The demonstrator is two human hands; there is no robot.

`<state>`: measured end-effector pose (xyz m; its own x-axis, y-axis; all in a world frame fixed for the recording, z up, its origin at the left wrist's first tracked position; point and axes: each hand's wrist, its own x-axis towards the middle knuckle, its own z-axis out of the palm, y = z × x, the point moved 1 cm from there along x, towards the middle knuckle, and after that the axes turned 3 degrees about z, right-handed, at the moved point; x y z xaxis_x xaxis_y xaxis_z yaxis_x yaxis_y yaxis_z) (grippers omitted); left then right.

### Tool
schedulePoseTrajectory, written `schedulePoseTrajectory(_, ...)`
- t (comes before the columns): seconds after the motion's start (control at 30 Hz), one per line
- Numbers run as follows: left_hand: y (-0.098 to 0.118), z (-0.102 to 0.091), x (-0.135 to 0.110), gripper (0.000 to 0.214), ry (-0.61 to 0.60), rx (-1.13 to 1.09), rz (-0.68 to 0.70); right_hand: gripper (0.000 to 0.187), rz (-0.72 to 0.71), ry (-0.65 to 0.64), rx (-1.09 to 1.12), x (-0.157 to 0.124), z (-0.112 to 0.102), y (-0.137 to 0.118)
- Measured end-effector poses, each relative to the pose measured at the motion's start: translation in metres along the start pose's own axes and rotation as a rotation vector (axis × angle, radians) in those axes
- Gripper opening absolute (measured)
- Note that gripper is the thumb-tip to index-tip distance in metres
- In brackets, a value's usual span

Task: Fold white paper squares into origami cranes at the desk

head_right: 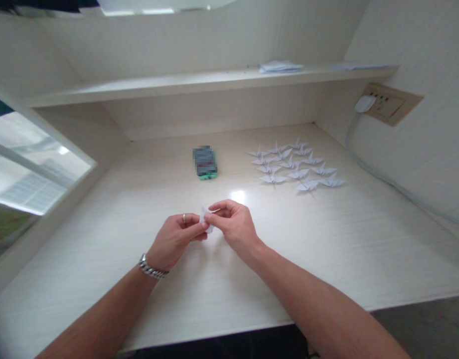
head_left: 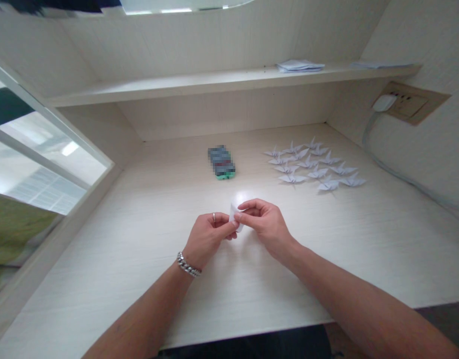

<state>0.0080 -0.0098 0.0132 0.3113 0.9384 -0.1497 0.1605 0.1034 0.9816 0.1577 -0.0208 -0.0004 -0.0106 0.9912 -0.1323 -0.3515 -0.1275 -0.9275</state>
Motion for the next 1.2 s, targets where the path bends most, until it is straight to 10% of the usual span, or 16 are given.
schedulePoseTrajectory(1.2, 0.002, -0.002, -0.006, 0.021, -0.220, 0.214, 0.104, 0.026, 0.098, -0.204, -0.179, 0.005, -0.016, -0.014)
